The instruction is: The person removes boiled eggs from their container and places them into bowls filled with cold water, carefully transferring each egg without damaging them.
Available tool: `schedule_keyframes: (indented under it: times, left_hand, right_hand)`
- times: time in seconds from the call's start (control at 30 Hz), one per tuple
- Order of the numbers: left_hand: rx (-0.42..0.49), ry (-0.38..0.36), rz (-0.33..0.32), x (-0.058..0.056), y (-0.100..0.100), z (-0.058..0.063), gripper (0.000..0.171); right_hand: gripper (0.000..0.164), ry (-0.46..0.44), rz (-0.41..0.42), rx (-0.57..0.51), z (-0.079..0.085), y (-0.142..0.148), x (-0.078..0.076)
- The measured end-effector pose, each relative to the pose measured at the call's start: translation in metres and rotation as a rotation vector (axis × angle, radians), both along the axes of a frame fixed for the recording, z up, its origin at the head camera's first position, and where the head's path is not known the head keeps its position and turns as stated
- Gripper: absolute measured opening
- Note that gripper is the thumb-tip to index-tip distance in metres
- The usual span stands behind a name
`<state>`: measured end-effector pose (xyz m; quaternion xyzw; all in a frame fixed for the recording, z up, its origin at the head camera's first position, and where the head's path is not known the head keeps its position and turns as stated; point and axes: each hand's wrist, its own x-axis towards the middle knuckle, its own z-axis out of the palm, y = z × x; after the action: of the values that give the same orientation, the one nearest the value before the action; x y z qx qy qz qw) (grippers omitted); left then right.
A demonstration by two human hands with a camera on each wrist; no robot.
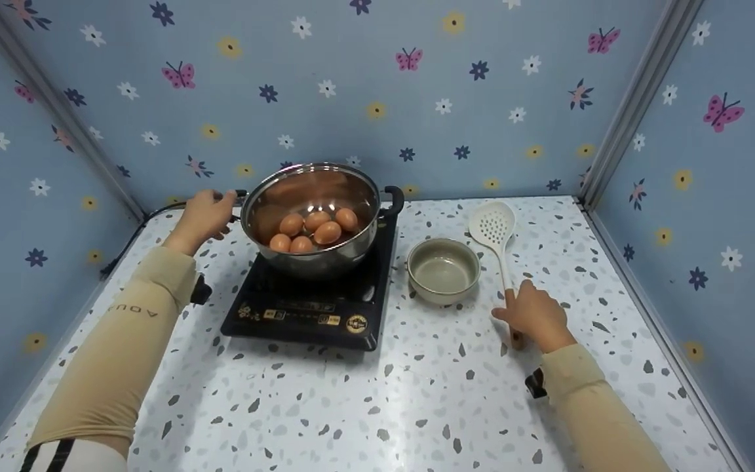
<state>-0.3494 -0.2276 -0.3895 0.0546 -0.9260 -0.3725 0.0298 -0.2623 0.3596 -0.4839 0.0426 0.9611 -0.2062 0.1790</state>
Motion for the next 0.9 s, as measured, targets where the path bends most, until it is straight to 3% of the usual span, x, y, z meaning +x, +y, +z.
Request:
schedule_keyframes:
  times: [0.2, 0.33, 0.67, 0.77, 0.9]
  left_hand:
    - [0.039, 0.017, 0.009, -0.002, 0.001, -0.005, 0.043]
    - [0.059, -0.008, 0.047, -0.005, 0.005, -0.006, 0.044]
    - [0.21, -0.036, 0.107, -0.015, 0.01, -0.009, 0.05]
    - [0.244, -0.045, 0.123, -0.016, 0.01, -0.01, 0.049]
    - [0.246, -0.045, 0.137, -0.018, 0.008, -0.011, 0.045]
  right_hand:
    - [0.073, -0.01, 0.004, -0.026, -0.009, -0.001, -0.001]
    - [0.049, -0.029, 0.0, -0.054, -0.012, -0.002, 0.0]
    - [0.023, -0.037, 0.016, -0.086, -0.01, -0.005, -0.002]
    - [0.023, -0.023, 0.026, -0.077, -0.01, -0.006, -0.002]
    - [0.037, -0.023, 0.016, -0.088, -0.011, -0.008, -0.004]
